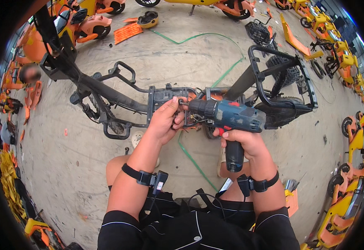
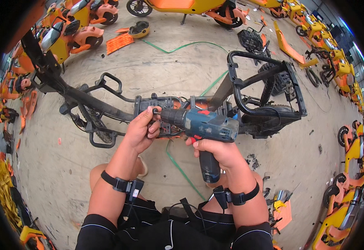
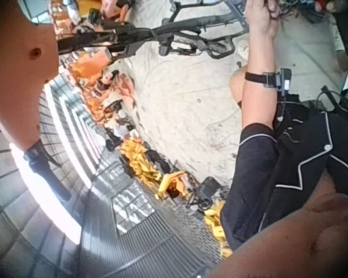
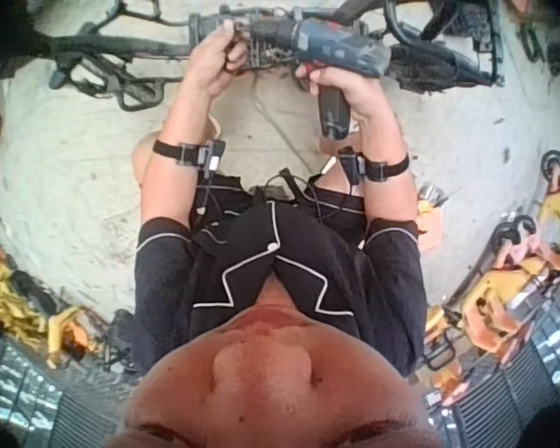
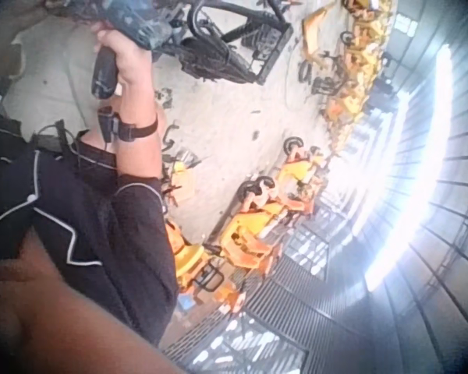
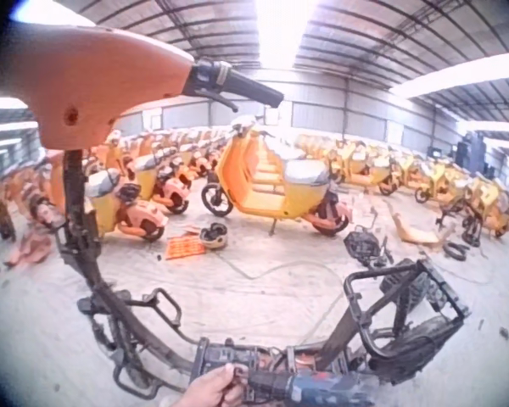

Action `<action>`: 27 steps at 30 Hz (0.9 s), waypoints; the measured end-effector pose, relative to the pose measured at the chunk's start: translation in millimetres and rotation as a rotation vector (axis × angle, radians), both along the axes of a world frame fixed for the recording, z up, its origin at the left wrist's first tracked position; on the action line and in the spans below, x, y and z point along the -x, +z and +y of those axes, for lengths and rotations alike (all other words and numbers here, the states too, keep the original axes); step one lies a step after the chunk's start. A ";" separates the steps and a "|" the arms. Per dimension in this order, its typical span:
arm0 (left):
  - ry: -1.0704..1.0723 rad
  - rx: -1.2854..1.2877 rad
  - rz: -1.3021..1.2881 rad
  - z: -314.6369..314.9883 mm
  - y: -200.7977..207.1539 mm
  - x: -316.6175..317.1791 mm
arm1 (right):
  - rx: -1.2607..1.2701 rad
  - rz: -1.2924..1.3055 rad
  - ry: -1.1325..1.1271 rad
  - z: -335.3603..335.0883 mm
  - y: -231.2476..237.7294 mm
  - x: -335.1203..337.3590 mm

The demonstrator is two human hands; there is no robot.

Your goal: The person uses a power drill and their hands to secure wiring and mechanical components to a motorcycle frame while seated on the floor.

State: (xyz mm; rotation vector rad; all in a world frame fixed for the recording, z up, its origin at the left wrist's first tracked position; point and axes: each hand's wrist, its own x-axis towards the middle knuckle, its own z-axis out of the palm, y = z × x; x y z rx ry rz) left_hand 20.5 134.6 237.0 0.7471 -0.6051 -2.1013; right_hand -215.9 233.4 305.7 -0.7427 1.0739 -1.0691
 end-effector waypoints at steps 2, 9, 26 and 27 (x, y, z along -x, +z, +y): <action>0.004 0.013 0.002 0.3 -0.6 3.6 | -0.020 -0.013 -0.034 2.6 -0.4 0.5; -0.025 0.062 -0.057 -5.9 -6.4 26.4 | 0.012 0.027 -0.063 5.4 -3.7 17.6; 0.029 0.003 -0.047 -11.1 -16.3 29.0 | -0.020 0.039 -0.048 -6.3 -8.5 18.4; 0.019 0.015 -0.036 -11.6 -18.3 26.7 | -0.026 0.039 -0.041 -6.4 -8.7 18.4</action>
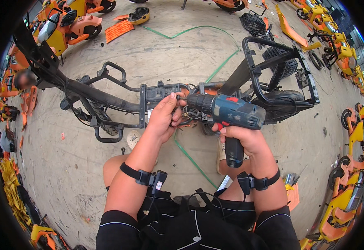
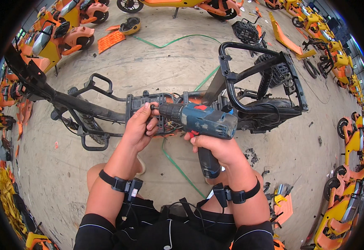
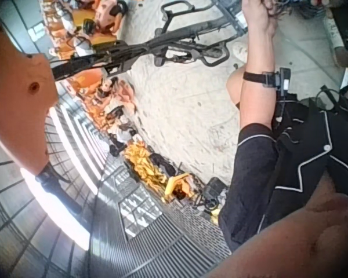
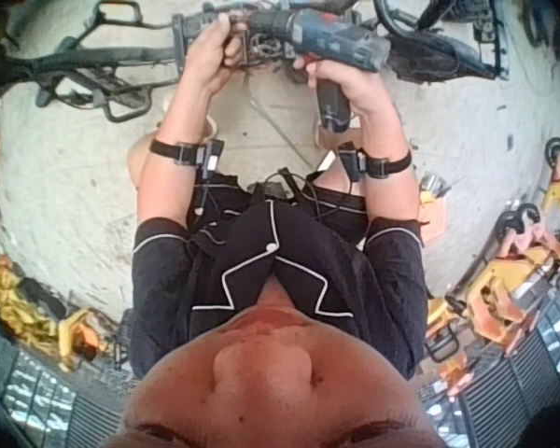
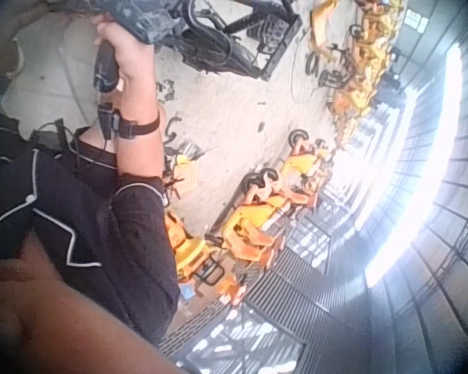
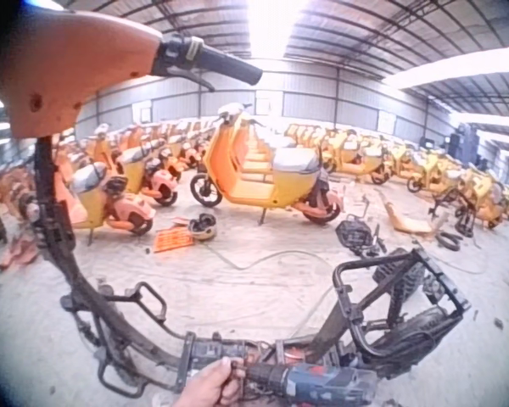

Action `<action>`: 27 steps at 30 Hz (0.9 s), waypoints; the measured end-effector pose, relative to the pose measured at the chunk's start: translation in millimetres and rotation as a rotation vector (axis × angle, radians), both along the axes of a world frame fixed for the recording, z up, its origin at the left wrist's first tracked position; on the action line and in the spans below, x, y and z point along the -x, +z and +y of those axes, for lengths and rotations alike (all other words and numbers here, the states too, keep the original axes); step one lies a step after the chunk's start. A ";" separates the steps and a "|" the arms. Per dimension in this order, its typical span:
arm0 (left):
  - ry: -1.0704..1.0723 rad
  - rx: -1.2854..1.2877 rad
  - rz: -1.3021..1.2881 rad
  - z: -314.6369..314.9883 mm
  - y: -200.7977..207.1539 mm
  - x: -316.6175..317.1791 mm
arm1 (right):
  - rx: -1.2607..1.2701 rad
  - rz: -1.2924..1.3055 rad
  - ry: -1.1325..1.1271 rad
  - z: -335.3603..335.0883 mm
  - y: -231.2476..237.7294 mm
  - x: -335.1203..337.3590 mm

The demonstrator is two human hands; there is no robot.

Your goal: The person uses a power drill and their hands to secure wiring and mechanical components to a motorcycle frame while seated on the floor.

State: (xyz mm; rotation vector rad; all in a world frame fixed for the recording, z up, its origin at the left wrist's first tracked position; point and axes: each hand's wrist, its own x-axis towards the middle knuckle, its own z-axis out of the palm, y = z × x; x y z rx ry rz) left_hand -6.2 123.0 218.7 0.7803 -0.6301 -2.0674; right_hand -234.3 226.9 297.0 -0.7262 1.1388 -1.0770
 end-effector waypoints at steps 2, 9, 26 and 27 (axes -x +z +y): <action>-0.007 0.007 -0.008 0.0 -2.0 -2.0 | -0.010 -0.009 0.007 -1.1 -1.3 0.9; -0.046 0.012 -0.109 0.0 -3.8 -1.6 | 0.030 0.015 0.029 -1.9 -1.4 3.1; -0.109 0.025 -0.172 2.5 -28.8 11.4 | -0.121 -0.104 0.024 0.6 -4.7 19.5; -0.110 0.000 -0.167 4.5 -33.7 14.2 | -0.115 -0.091 0.016 0.5 -5.1 19.6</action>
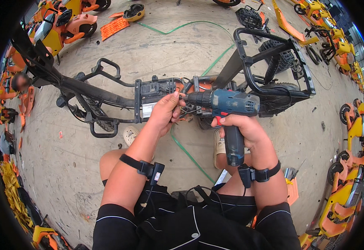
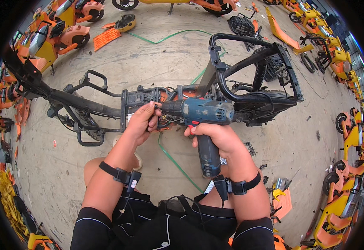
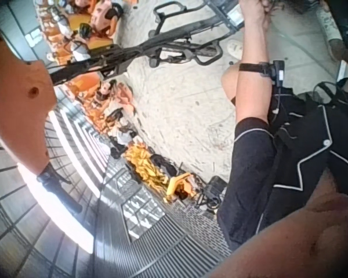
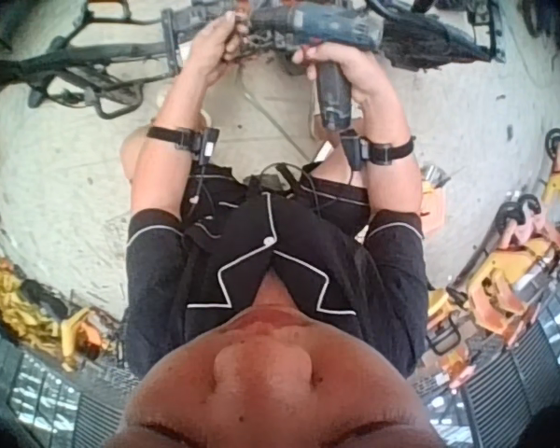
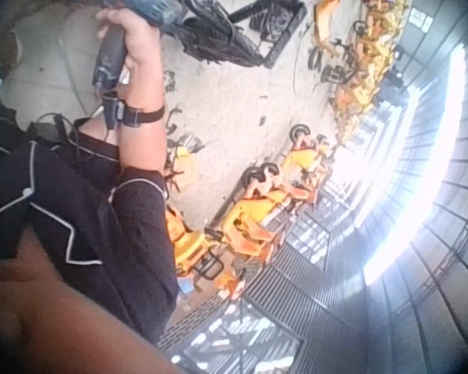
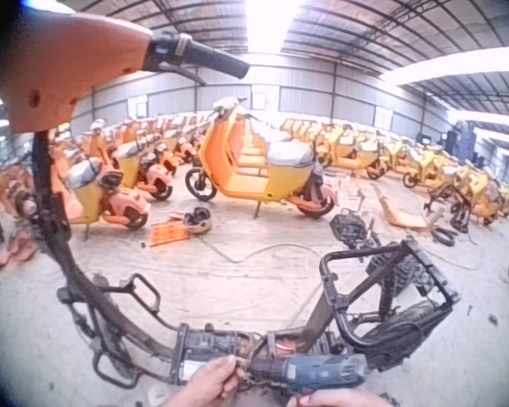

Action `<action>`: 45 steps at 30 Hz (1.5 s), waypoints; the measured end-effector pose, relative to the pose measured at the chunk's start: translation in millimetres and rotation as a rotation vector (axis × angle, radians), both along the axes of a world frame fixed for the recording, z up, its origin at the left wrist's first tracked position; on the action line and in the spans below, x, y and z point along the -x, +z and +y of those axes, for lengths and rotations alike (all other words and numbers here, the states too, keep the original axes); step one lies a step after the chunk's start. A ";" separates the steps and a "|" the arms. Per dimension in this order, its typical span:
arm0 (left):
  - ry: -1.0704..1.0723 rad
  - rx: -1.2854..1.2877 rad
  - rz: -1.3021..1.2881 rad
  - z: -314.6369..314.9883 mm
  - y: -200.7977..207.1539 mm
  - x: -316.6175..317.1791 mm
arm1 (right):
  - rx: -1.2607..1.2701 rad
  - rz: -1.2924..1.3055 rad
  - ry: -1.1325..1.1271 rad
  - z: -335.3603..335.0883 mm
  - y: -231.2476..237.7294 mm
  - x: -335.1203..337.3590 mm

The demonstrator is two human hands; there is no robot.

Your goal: The person uses a power drill and their hands to secure wiring and mechanical components to a motorcycle frame while seated on the floor.

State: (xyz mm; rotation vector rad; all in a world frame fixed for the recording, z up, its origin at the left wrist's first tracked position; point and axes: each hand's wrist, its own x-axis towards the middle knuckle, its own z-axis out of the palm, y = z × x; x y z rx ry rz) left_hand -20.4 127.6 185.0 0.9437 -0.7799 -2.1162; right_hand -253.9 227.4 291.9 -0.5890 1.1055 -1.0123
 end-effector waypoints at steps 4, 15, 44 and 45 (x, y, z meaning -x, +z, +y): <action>0.000 -0.221 0.044 11.1 -38.7 19.0 | -0.039 0.207 0.088 -0.5 -8.8 8.8; 0.311 -0.720 0.508 68.4 -134.4 111.4 | -0.147 0.493 0.159 -7.8 -45.6 5.6; 0.273 -0.722 0.383 57.2 -160.3 106.6 | -0.244 0.696 0.212 -38.9 -72.1 -18.7; 0.257 -0.704 0.359 57.0 -159.8 104.8 | -0.245 0.709 0.214 -39.5 -70.8 -20.6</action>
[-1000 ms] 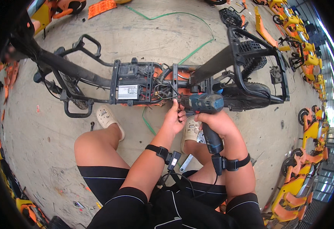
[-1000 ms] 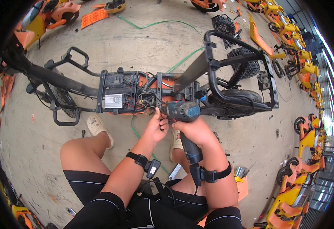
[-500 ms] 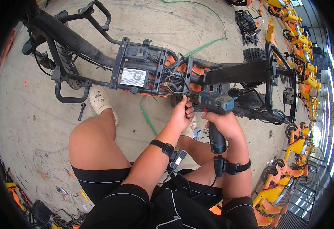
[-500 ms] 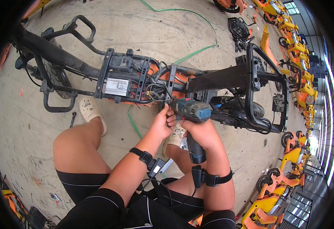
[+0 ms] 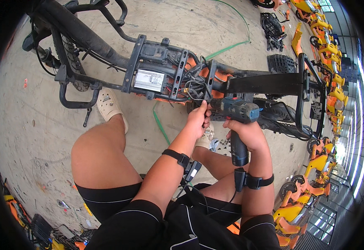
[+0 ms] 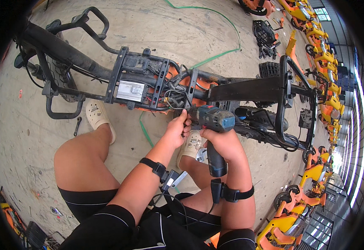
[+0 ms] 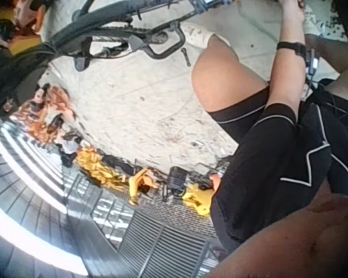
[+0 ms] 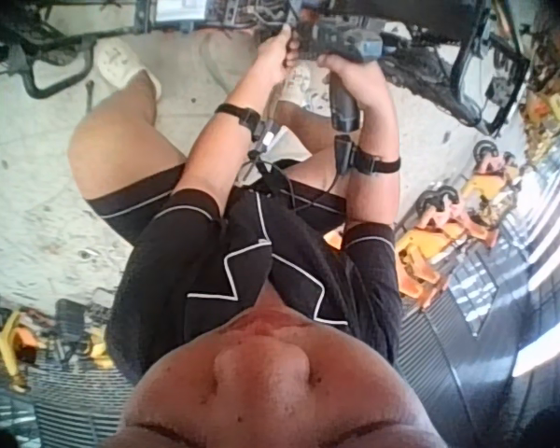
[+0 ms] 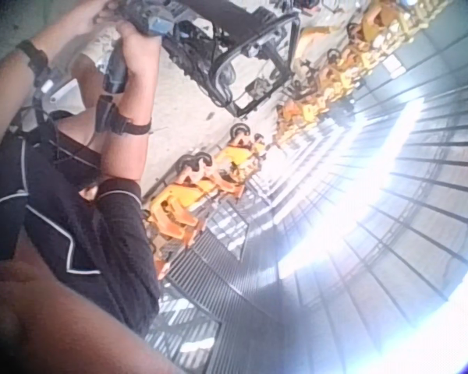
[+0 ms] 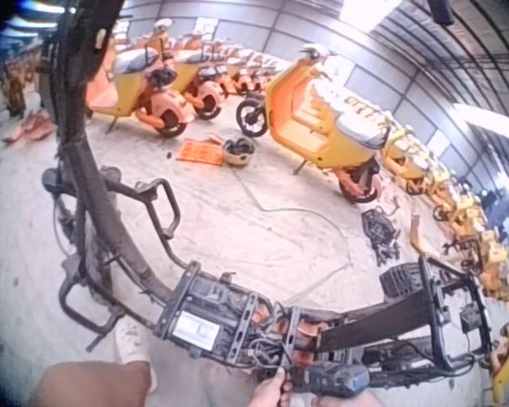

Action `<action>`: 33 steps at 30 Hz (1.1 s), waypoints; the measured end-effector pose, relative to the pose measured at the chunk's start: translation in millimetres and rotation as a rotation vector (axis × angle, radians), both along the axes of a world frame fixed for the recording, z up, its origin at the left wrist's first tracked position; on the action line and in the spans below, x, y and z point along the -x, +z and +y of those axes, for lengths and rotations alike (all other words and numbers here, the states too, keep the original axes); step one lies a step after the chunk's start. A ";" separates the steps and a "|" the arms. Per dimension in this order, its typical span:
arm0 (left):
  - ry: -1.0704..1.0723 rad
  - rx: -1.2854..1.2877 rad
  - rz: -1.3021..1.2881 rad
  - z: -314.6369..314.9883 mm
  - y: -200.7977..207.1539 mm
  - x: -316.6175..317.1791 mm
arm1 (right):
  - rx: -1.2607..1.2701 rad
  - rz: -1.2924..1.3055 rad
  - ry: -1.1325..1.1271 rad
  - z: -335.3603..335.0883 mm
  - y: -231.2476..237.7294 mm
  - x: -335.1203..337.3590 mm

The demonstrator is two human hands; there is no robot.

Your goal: The person uses a power drill and their hands to secure wiring and mechanical components to a motorcycle frame while seated on the floor.

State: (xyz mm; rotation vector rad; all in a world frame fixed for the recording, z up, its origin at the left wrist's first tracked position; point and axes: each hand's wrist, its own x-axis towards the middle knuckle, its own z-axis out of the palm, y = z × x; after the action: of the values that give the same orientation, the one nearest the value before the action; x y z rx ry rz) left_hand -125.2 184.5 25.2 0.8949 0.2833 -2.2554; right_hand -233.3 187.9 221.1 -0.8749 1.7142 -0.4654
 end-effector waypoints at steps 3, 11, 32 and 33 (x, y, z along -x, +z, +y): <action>-0.072 0.073 -0.110 -0.6 -1.8 -7.4 | -0.018 0.007 0.020 -2.8 2.4 -2.5; -0.218 0.332 -0.669 -14.9 -21.7 -19.2 | -0.052 0.025 0.013 -9.3 5.8 -8.6; -0.388 0.863 -1.832 -67.1 20.8 -124.0 | -0.031 0.046 0.086 -5.5 3.5 -3.1; -0.339 0.923 -1.845 -60.0 12.7 -122.4 | -0.029 0.053 0.086 -5.0 5.4 -5.2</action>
State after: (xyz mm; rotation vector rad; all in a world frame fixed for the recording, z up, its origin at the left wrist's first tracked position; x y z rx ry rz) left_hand -2.8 124.6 37.9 1.9439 -1.5844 -0.7078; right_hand -228.1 182.8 226.5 -0.9435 1.7199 -0.3615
